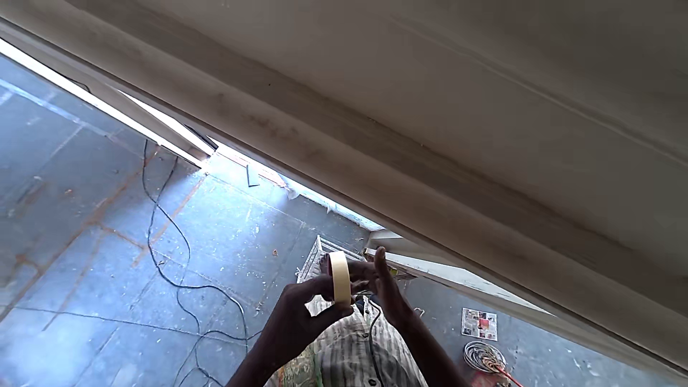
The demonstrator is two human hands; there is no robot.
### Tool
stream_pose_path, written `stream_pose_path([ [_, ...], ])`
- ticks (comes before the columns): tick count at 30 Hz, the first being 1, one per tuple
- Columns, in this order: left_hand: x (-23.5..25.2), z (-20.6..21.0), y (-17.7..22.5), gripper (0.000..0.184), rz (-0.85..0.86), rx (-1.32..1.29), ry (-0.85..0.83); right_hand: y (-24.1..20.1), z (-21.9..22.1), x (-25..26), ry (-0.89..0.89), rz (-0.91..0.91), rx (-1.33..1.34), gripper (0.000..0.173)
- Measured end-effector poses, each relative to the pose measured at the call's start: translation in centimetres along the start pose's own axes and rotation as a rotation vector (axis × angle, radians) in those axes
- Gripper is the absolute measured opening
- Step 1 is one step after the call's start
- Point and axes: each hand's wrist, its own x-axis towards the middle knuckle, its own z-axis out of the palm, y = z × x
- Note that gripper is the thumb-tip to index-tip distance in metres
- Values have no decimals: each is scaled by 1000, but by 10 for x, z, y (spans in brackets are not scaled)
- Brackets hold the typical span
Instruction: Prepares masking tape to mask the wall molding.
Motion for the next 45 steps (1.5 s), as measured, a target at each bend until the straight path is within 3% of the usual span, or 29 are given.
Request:
stream_pose_path([
  [5, 16, -4, 10, 61, -236, -661, -83, -12, -19, -19, -24, -432, -397, 68],
  [11, 35, 1, 15, 45, -367, -994, -127, -19, -17, -33, 17, -577, -639, 37],
  [15, 41, 0, 18, 42, -261, -789, -168, -12, -13, -33, 136, -636, -703, 17],
  [21, 34, 2, 21, 31, -69, -600, -199, -16, -11, -31, 255, -742, -765, 10],
  [29, 26, 5, 13, 9, 68, -346, -186, -17, -12, -32, 371, -744, -750, 15],
  [35, 24, 6, 10, 8, 123, -217, -165, -18, -10, -43, 393, -749, -712, 20],
  [40, 26, 7, 9, 7, 122, -216, -183, -25, -8, -52, 347, -767, -613, 22],
  [45, 29, 10, 10, 4, 199, -48, -184, -36, -4, -56, 258, -768, -374, 38],
])
